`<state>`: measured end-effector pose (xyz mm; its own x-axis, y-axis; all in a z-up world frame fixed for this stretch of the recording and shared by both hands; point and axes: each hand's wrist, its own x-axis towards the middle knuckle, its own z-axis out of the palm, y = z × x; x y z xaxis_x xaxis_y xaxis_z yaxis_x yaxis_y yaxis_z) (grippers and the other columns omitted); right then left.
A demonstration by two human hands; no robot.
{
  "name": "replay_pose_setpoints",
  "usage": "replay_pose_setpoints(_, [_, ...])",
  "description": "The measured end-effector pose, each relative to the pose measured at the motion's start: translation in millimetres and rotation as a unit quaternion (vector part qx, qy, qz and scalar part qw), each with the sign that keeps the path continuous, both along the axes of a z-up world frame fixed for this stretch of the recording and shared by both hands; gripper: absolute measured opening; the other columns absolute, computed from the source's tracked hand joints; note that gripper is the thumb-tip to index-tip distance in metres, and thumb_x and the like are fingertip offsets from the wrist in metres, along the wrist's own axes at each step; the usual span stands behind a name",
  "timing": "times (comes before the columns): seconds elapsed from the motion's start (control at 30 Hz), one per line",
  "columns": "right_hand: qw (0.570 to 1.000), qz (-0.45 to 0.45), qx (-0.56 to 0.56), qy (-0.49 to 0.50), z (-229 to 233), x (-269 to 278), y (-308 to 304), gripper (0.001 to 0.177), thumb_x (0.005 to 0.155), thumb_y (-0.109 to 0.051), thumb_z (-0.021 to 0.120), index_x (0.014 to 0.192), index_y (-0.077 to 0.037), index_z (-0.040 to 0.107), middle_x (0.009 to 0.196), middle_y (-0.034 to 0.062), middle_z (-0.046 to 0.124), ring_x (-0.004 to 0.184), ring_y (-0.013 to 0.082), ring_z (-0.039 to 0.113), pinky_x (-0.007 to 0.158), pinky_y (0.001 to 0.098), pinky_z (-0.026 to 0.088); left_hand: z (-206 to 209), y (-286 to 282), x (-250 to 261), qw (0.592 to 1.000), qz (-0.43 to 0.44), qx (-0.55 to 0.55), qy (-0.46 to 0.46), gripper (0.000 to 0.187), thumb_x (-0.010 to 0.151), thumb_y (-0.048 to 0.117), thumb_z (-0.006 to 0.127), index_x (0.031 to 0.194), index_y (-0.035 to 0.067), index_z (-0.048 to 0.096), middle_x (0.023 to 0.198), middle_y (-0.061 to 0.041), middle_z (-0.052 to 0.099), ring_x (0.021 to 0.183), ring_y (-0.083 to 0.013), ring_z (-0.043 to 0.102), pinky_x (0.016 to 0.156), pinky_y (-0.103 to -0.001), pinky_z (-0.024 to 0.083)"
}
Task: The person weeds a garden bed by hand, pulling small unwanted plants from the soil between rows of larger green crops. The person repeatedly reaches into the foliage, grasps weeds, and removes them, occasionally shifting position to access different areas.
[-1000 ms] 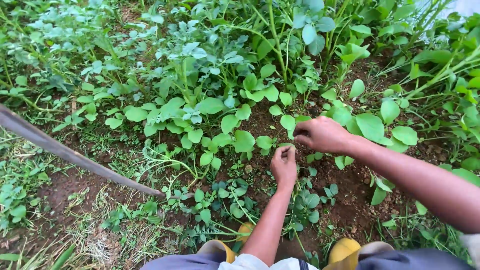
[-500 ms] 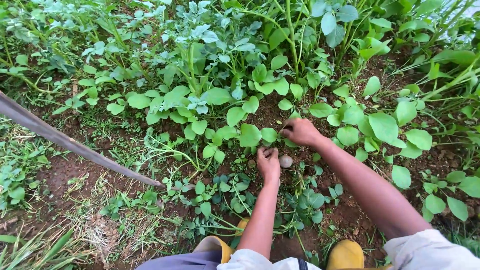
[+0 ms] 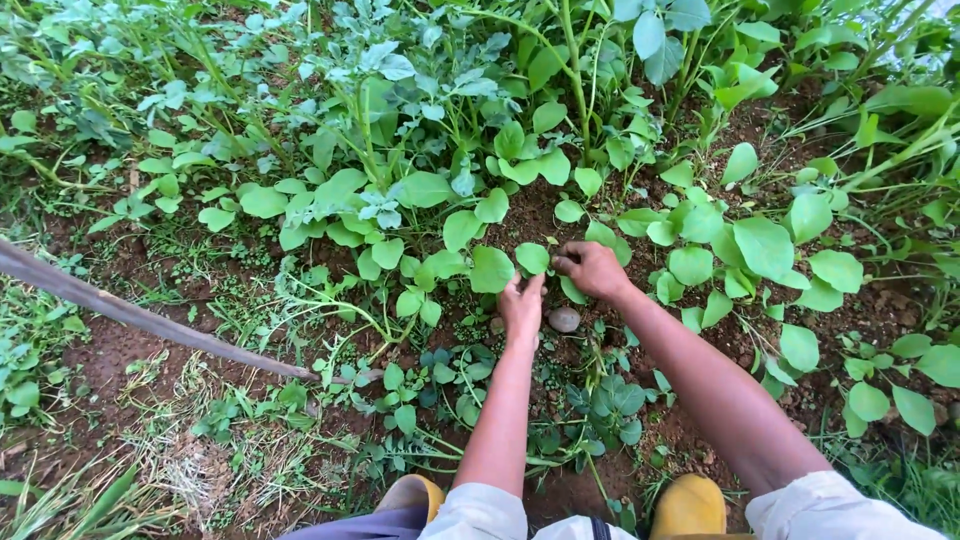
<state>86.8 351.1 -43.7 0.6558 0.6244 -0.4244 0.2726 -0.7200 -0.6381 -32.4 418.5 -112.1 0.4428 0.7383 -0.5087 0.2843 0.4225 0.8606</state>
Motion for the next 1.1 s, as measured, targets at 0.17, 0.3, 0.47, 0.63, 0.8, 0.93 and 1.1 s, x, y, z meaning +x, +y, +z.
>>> replay_pose_setpoints(0.17, [0.993, -0.105, 0.044, 0.007, -16, -2, -17, 0.023, 0.096, -0.038, 0.071, 0.107, -0.021, 0.079, 0.098, 0.0137, 0.077, 0.105, 0.0358, 0.071, 0.093, 0.0511, 0.054, 1, 9, -5, 0.999, 0.004, -0.018, -0.032, 0.040, 0.092, 0.028, 0.073, 0.125, 0.006, 0.068, 0.101, -0.010, 0.074, 0.083, -0.0135, 0.070, 0.076, -0.031, 0.057])
replay_pose_setpoints(0.3, [0.988, -0.140, 0.059, 0.008, -71, 11, -30, 0.032, 0.098, -0.040, 0.067, 0.118, -0.017, 0.077, 0.105, 0.0187, 0.077, 0.111, 0.0428, 0.068, 0.094, 0.0564, 0.052, -4, 10, -3, 0.999, 0.003, -0.035, -0.032, 0.040, 0.093, 0.028, 0.072, 0.126, 0.004, 0.069, 0.108, -0.015, 0.074, 0.092, -0.0193, 0.072, 0.086, -0.038, 0.057])
replay_pose_setpoints(0.47, [0.993, -0.085, 0.085, 0.018, -49, -5, -34, 0.030, 0.098, -0.015, 0.061, 0.124, -0.008, 0.073, 0.092, 0.0158, 0.079, 0.093, 0.0318, 0.076, 0.086, 0.0500, 0.057, 48, 16, -5, 0.995, -0.057, -0.025, -0.078, 0.040, 0.102, 0.025, 0.060, 0.137, 0.006, 0.061, 0.126, -0.019, 0.068, 0.116, -0.0299, 0.068, 0.101, -0.046, 0.051])
replay_pose_setpoints(0.63, [0.999, 0.000, -0.023, -0.043, -9, -32, -26, 0.049, 0.093, -0.024, 0.066, 0.140, -0.011, 0.063, 0.114, 0.0133, 0.078, 0.109, 0.0355, 0.073, 0.097, 0.0538, 0.057, 60, 18, -5, 0.992, -0.087, -0.034, -0.085, 0.042, 0.105, 0.021, 0.054, 0.143, 0.004, 0.053, 0.137, -0.024, 0.061, 0.127, -0.0386, 0.061, 0.106, -0.051, 0.046])
replay_pose_setpoints(0.8, [0.985, -0.002, -0.094, -0.144, -42, -36, -10, 0.048, 0.094, -0.042, 0.066, 0.138, -0.025, 0.067, 0.128, 0.0120, 0.071, 0.107, 0.0432, 0.073, 0.093, 0.0586, 0.058, 84, 20, -14, 0.992, -0.120, -0.002, -0.050, 0.039, 0.104, 0.021, 0.053, 0.142, 0.009, 0.056, 0.132, -0.019, 0.065, 0.122, -0.0344, 0.065, 0.104, -0.047, 0.049])
replay_pose_setpoints(0.93, [0.985, -0.069, -0.085, -0.130, -59, -38, -10, 0.038, 0.095, -0.044, 0.064, 0.128, -0.028, 0.074, 0.119, 0.0124, 0.074, 0.109, 0.0414, 0.072, 0.093, 0.0537, 0.058, 88, 25, -18, 0.989, -0.142, 0.021, -0.017, 0.037, 0.100, 0.024, 0.060, 0.136, 0.015, 0.061, 0.125, -0.014, 0.069, 0.113, -0.0278, 0.070, 0.100, -0.045, 0.053])
replay_pose_setpoints(1.1, [0.985, -0.149, -0.028, -0.078, -65, -37, -18, 0.041, 0.091, -0.047, 0.069, 0.122, -0.020, 0.076, 0.107, 0.0182, 0.078, 0.110, 0.0438, 0.070, 0.093, 0.0553, 0.057, 52, 27, -14, 0.987, -0.151, 0.057, 0.010, 0.040, 0.093, 0.026, 0.066, 0.133, 0.022, 0.064, 0.127, -0.011, 0.069, 0.112, -0.0263, 0.071, 0.099, -0.046, 0.054])
